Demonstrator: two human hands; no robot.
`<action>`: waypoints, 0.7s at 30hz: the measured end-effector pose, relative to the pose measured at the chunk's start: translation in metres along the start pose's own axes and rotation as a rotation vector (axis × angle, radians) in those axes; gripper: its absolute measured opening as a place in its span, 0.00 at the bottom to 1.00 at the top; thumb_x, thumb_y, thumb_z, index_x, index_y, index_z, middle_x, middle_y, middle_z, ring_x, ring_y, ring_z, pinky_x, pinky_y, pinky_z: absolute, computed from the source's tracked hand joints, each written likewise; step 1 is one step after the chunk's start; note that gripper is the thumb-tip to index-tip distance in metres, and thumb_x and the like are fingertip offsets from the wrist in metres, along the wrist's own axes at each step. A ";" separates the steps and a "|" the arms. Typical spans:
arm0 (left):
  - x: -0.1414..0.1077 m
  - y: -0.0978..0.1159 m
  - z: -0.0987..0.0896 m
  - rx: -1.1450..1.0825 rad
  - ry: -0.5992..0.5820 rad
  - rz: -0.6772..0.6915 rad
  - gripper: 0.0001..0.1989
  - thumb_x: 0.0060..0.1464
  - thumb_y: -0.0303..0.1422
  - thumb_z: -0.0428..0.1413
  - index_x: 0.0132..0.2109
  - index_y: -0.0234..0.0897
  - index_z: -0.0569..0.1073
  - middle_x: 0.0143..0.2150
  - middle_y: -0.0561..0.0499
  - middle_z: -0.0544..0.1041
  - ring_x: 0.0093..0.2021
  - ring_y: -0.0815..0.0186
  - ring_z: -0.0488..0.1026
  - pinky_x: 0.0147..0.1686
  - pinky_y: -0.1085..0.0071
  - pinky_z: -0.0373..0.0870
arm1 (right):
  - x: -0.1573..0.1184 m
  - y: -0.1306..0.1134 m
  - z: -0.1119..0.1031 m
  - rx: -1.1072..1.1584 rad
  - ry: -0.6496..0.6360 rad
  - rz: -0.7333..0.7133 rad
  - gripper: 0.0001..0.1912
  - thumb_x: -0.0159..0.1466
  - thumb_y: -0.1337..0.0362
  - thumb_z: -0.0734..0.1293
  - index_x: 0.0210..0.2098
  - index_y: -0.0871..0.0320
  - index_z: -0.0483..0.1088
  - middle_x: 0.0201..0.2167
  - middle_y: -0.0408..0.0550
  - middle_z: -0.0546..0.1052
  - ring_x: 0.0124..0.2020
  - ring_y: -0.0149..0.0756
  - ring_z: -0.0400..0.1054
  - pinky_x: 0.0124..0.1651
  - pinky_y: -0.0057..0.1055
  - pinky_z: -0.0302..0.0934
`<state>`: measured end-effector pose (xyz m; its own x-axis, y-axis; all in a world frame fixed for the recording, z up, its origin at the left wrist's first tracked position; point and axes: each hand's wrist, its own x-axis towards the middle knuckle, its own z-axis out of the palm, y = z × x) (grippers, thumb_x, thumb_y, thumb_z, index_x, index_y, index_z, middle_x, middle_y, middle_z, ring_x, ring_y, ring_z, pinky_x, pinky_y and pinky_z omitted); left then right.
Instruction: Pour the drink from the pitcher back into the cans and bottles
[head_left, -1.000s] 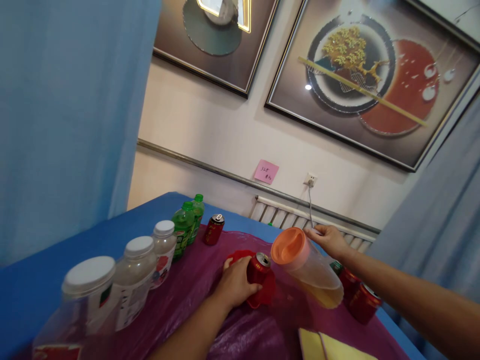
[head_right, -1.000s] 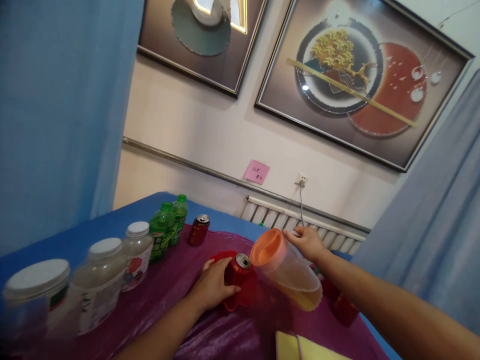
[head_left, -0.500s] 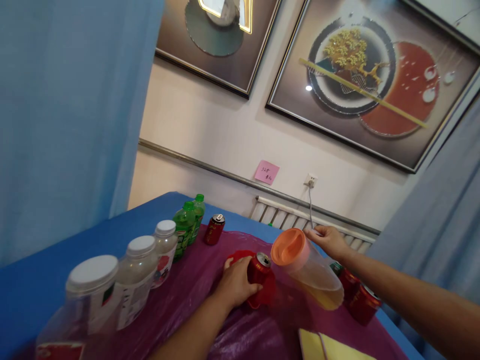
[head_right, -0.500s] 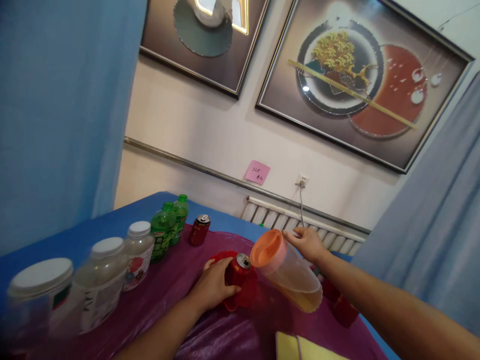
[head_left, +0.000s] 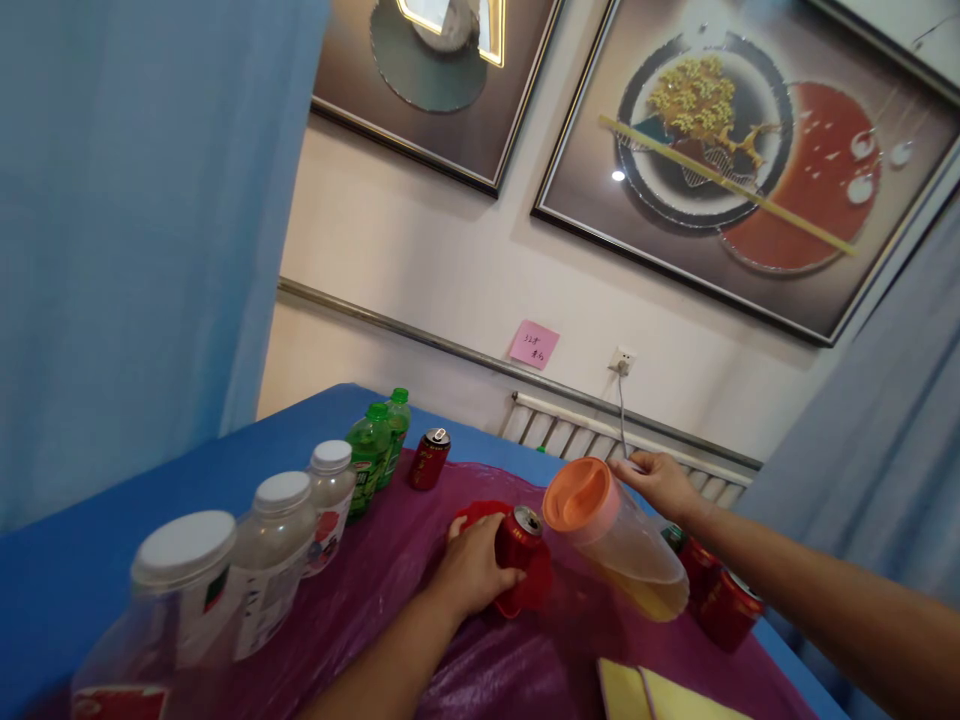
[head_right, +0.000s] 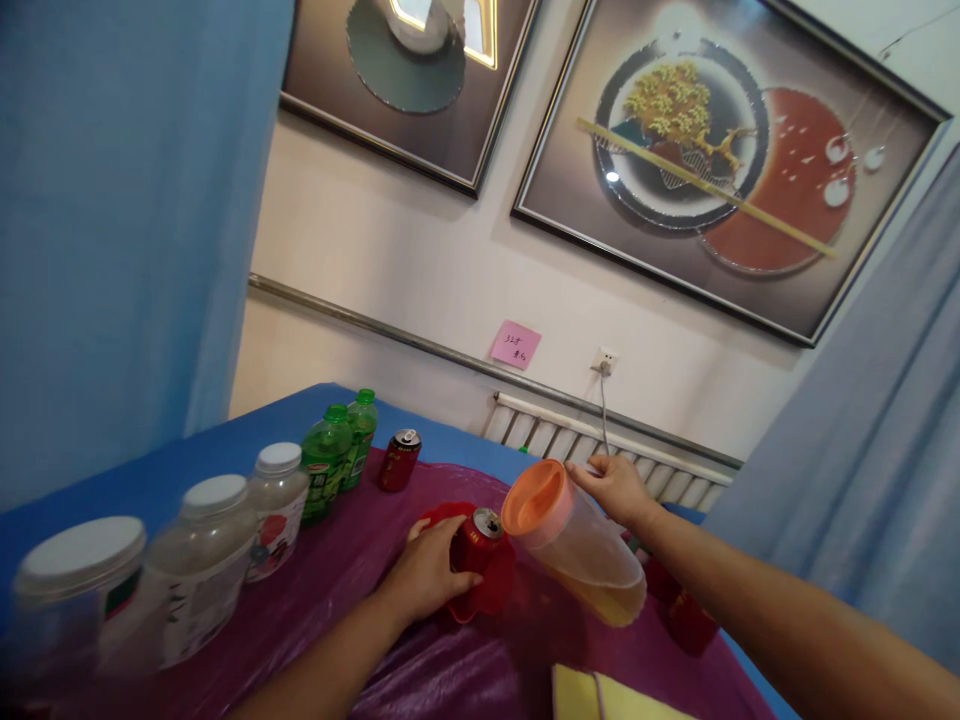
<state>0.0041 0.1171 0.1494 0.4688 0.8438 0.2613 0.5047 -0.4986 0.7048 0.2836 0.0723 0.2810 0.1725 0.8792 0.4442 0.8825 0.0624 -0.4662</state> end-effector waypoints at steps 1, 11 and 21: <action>0.000 0.000 0.000 0.001 -0.003 -0.002 0.32 0.40 0.38 0.68 0.54 0.43 0.71 0.56 0.46 0.78 0.59 0.52 0.71 0.66 0.52 0.47 | 0.000 0.000 0.000 0.001 0.000 0.000 0.31 0.57 0.37 0.62 0.18 0.52 0.45 0.17 0.35 0.45 0.19 0.27 0.42 0.21 0.28 0.37; -0.001 0.001 0.000 0.000 0.004 0.001 0.30 0.39 0.38 0.69 0.52 0.43 0.72 0.54 0.46 0.79 0.57 0.52 0.72 0.65 0.53 0.49 | -0.001 0.001 0.000 0.008 -0.013 -0.001 0.30 0.58 0.39 0.63 0.18 0.52 0.45 0.17 0.35 0.45 0.18 0.26 0.43 0.20 0.27 0.37; -0.002 0.001 0.000 0.000 0.009 0.008 0.29 0.39 0.37 0.69 0.51 0.43 0.73 0.53 0.47 0.79 0.57 0.51 0.72 0.64 0.53 0.49 | -0.002 0.001 0.000 0.001 -0.018 -0.008 0.30 0.58 0.39 0.63 0.18 0.52 0.45 0.15 0.35 0.47 0.18 0.26 0.43 0.19 0.27 0.38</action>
<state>0.0035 0.1148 0.1503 0.4660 0.8417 0.2727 0.5007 -0.5050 0.7030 0.2839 0.0708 0.2794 0.1576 0.8870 0.4340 0.8833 0.0698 -0.4636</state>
